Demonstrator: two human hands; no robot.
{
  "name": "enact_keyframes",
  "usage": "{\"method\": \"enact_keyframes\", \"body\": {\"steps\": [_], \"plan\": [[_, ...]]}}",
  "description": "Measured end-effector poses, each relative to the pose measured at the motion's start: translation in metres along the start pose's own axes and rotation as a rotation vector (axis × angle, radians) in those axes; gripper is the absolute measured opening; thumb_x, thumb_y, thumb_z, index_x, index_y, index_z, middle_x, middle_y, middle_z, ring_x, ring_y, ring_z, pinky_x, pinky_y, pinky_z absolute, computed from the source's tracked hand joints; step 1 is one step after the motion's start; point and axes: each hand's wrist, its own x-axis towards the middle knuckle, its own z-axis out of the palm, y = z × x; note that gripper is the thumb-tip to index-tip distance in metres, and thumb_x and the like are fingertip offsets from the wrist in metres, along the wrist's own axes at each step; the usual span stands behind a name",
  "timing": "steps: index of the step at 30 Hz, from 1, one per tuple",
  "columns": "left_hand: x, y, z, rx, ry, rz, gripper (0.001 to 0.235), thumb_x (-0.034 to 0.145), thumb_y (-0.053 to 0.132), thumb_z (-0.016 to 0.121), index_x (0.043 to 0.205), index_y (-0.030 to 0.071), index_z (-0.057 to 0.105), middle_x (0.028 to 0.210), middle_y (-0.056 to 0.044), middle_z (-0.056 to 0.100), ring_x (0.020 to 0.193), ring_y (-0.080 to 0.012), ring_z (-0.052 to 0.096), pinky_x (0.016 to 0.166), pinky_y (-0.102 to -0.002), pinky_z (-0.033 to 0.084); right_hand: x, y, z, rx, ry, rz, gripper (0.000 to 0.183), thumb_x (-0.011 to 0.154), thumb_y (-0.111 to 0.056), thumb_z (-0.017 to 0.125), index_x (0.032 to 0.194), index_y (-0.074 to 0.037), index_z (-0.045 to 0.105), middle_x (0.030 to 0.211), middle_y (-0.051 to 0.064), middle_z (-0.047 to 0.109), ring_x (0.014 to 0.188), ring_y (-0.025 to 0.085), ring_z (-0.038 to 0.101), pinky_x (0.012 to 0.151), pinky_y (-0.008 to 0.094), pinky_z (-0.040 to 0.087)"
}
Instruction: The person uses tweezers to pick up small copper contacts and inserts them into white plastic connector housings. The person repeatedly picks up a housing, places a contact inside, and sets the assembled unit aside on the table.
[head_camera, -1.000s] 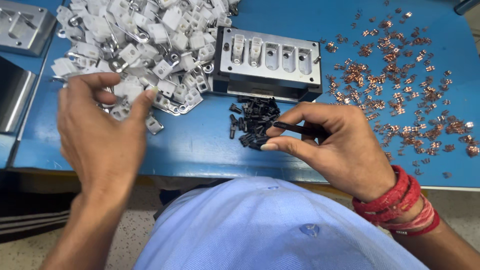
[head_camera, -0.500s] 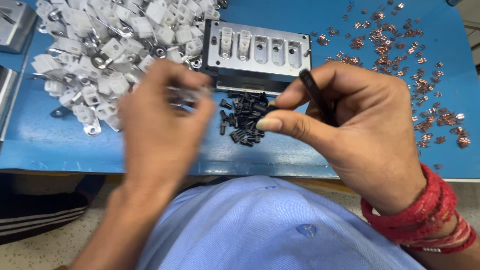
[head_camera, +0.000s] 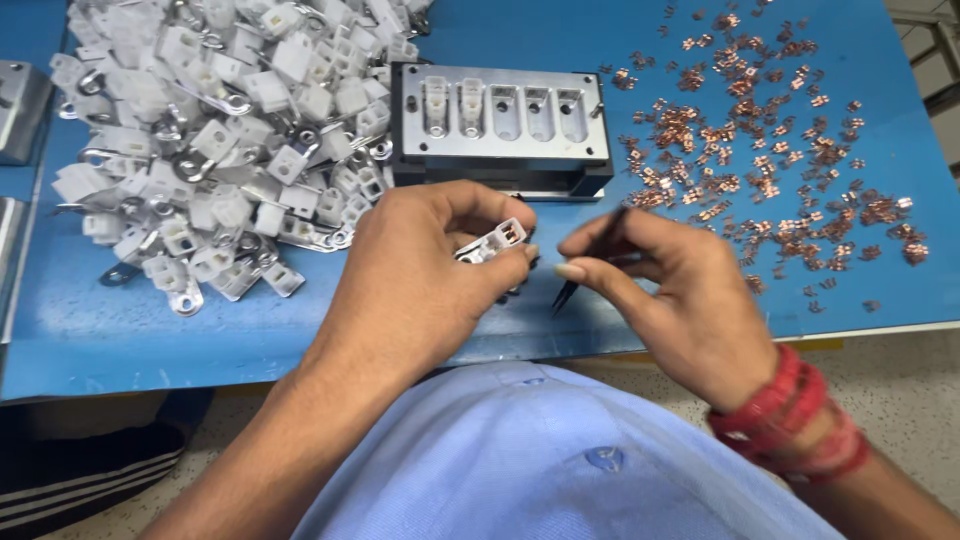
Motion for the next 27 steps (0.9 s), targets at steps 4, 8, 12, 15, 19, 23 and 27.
{"method": "enact_keyframes", "body": {"steps": [4,8,12,15,19,23,27], "plan": [[0.003,0.005,0.010,0.094,0.039,-0.019,0.024,0.075,0.020,0.078,0.097,0.012,0.081,0.093,-0.003,0.082,0.086,-0.0133,0.079,0.079,-0.029,0.060,-0.017,-0.035,-0.038,-0.008,0.191,-0.108,0.017,0.091,0.003,0.069,0.107,0.003,0.064,0.105,0.012,0.073,0.100,0.015,0.074,0.088,0.030,0.059],[0.007,0.010,0.023,0.091,0.044,-0.038,0.027,0.075,0.018,0.077,0.100,0.013,0.082,0.092,-0.003,0.083,0.084,-0.0127,0.080,0.079,-0.029,0.061,-0.009,-0.047,-0.043,0.044,0.199,-0.171,0.016,0.093,0.006,0.069,0.107,0.003,0.061,0.107,0.013,0.072,0.105,0.018,0.075,0.094,0.031,0.060],[0.009,0.008,0.026,-0.007,-0.072,-0.026,0.039,0.075,0.014,0.075,0.114,0.014,0.076,0.096,-0.006,0.082,0.083,-0.0153,0.078,0.077,-0.032,0.061,0.006,-0.034,-0.027,-0.017,0.165,-0.268,0.018,0.094,0.005,0.076,0.110,0.004,0.068,0.108,0.015,0.075,0.101,0.020,0.076,0.092,0.032,0.061],[0.014,0.003,0.016,0.029,-0.100,0.201,0.035,0.084,0.015,0.075,0.119,0.011,0.075,0.106,-0.009,0.081,0.088,-0.0176,0.076,0.080,-0.033,0.058,0.000,-0.032,-0.038,-0.068,0.187,-0.282,0.020,0.095,0.002,0.075,0.113,0.003,0.067,0.110,0.015,0.074,0.102,0.019,0.075,0.092,0.031,0.062],[0.056,-0.001,-0.007,0.267,0.075,0.397,0.027,0.090,0.023,0.075,0.109,0.004,0.071,0.108,-0.013,0.076,0.089,-0.0193,0.076,0.079,-0.035,0.059,-0.002,-0.031,-0.046,-0.017,0.276,-0.260,0.017,0.104,-0.003,0.070,0.117,0.002,0.061,0.113,0.012,0.072,0.103,0.015,0.073,0.093,0.025,0.063],[0.113,-0.012,-0.004,0.492,0.229,0.529,0.042,0.083,0.039,0.085,0.105,0.005,0.072,0.105,-0.013,0.073,0.102,-0.0297,0.064,0.092,-0.045,0.045,0.000,-0.029,-0.041,-0.064,0.347,-0.242,0.015,0.107,-0.003,0.071,0.118,0.002,0.062,0.114,0.013,0.071,0.104,0.014,0.073,0.092,0.024,0.062],[0.127,-0.030,0.009,0.599,0.302,0.585,0.044,0.081,0.042,0.087,0.105,0.006,0.075,0.112,-0.015,0.068,0.113,-0.0350,0.052,0.099,-0.050,0.031,-0.005,-0.028,-0.037,-0.086,0.398,-0.180,0.016,0.105,-0.002,0.072,0.118,0.003,0.064,0.111,0.014,0.072,0.105,0.016,0.073,0.093,0.026,0.063]]}}
